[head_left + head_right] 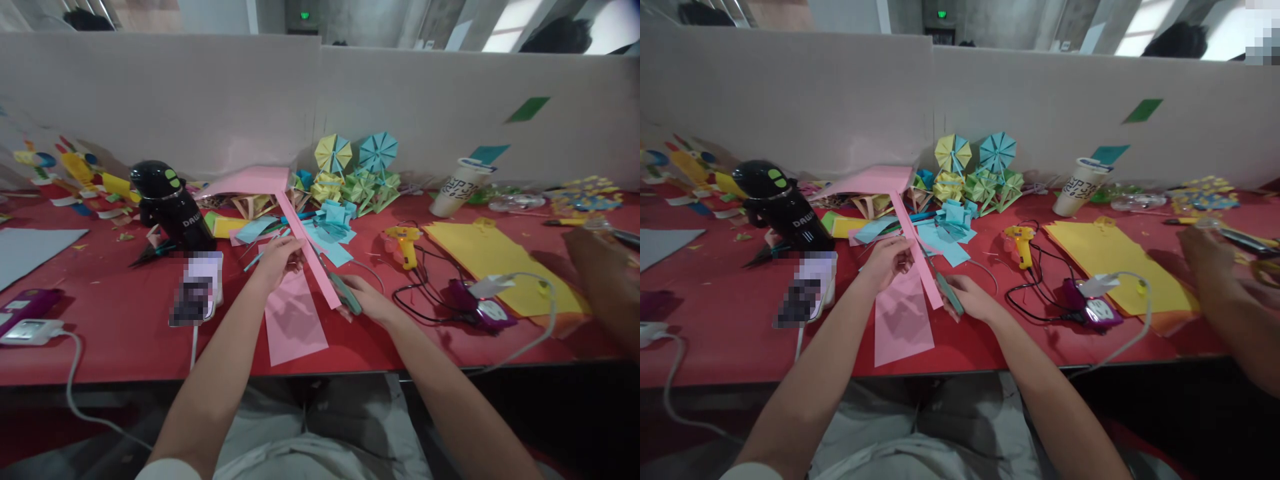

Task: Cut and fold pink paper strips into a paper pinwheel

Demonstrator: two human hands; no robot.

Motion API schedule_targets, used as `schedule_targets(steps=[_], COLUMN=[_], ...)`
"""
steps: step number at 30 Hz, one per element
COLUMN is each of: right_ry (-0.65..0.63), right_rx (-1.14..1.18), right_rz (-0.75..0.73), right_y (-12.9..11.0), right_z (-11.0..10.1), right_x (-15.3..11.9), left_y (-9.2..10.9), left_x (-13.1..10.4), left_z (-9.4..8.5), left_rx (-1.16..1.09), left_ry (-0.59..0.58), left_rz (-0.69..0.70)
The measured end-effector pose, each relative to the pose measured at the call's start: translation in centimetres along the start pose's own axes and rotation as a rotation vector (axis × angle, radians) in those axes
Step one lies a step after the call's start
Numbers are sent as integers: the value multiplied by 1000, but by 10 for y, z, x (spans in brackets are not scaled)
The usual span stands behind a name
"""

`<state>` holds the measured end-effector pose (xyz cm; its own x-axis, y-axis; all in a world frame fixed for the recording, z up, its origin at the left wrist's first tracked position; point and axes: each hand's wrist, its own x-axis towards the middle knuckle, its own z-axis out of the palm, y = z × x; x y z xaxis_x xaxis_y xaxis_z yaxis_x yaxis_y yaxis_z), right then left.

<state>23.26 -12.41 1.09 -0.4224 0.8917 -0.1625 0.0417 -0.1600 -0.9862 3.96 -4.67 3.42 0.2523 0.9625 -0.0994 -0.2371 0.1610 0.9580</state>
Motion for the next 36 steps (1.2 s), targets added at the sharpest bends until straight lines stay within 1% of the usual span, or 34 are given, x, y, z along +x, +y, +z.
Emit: schedule_targets(steps=[2, 7, 13, 16, 19, 21, 27, 30, 33, 36], right_ry=[2, 9, 20, 37, 23, 9, 22, 45, 41, 31], right_rx=[-5, -21, 57, 54, 31, 21, 48, 48, 52, 55], right_rz=[3, 21, 50, 45, 43, 48, 22, 9, 1, -3], right_y=[1, 3, 1, -1, -3, -4, 0, 1, 3, 5], right_z=[-1, -1, 2, 3, 4, 4, 3, 3, 2, 0], right_x=[0, -1, -2, -2, -1, -1, -2, -3, -3, -1], left_y=[0, 2, 0, 2, 5, 6, 6, 4, 2, 1], left_x=[0, 1, 2, 2, 2, 2, 0, -2, -2, 0], left_z=[1, -1, 0, 0, -3, -4, -2, 1, 2, 2], left_rx=[6, -41, -48, -58, -94, -100, 2, 50, 57, 22], left_ry=[6, 74, 65, 90, 148, 166, 146, 95, 56, 94], left_rz=[0, 35, 40, 83, 137, 149, 126, 75, 42, 58])
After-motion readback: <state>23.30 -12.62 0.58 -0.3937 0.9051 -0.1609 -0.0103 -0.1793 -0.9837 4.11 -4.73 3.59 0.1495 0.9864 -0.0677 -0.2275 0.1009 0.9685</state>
